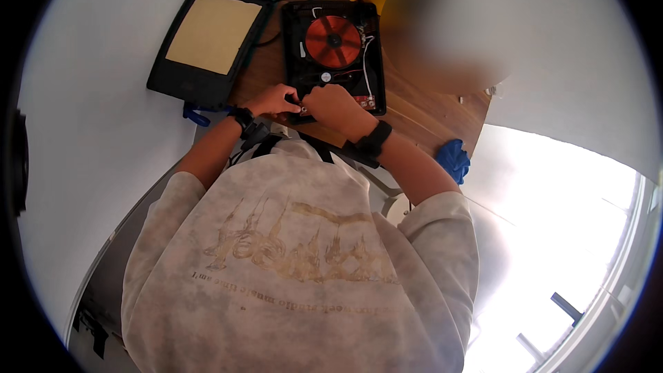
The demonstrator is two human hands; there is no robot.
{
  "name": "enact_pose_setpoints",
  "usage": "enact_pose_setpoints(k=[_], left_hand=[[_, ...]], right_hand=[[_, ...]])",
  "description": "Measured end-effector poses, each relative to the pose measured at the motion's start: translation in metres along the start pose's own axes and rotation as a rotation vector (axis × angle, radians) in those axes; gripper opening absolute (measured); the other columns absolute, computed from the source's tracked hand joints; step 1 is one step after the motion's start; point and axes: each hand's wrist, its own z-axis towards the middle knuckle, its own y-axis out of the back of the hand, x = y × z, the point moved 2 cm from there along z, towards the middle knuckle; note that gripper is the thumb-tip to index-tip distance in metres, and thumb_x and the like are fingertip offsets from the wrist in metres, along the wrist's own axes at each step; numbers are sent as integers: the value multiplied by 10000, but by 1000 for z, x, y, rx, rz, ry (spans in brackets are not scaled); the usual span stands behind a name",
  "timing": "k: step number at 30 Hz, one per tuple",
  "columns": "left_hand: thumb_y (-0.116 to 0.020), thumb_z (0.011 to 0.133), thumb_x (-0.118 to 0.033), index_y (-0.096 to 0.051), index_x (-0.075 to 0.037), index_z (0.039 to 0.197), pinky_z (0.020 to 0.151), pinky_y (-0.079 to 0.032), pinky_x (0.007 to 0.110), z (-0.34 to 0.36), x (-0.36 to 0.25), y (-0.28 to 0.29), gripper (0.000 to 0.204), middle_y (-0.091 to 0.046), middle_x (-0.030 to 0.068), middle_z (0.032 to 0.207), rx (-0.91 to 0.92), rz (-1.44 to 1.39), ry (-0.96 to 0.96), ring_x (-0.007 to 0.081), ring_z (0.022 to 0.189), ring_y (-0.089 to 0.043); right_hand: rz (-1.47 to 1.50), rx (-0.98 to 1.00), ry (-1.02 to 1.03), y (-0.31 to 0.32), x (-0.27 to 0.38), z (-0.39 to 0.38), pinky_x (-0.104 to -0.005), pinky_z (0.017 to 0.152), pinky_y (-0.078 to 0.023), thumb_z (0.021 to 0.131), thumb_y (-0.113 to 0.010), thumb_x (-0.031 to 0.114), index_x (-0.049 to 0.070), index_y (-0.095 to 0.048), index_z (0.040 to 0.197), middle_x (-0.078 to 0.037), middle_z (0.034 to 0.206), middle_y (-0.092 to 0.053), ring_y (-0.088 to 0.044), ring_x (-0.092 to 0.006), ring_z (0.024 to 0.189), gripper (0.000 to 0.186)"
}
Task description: The person uses a screwdriver to remove screws from the underside of a black induction cooktop. They turn the cooktop over, remove several screws from the bottom panel, and place them on the table.
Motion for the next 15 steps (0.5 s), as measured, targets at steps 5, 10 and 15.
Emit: enact_pose_setpoints(k=[5, 10, 15], left_hand=[[-790, 860, -288, -703, -59, 1038, 499, -536, 265, 4, 4, -1, 303, -739, 68, 771, 5, -28, -31, 150, 619, -728], [-790, 862, -288, -707, -61, 1026, 493, -525, 262, 5, 5, 1, 292, -739, 62, 774, 18, -18, -41, 148, 611, -724], [-793, 861, -296, -705, -66, 1039, 494, -529, 264, 5, 5, 0, 305, -739, 62, 777, 24, -8, -27, 145, 609, -723]], right_hand=[[65, 47, -173, -4, 9, -3, -421, 688, -591, 887, -654, 216, 43, -741, 891, -173, 813, -711, -732, -320, 778, 193], [353, 207, -313, 8, 18, -2, -434, 689, -594, 928, -641, 336, 10, -737, 974, -231, 802, -719, -740, -325, 781, 344], [846, 448, -688, -3, -7, -11, -487, 678, -571, 941, -594, 340, 41, -711, 1048, -260, 798, -703, -713, -393, 745, 339]])
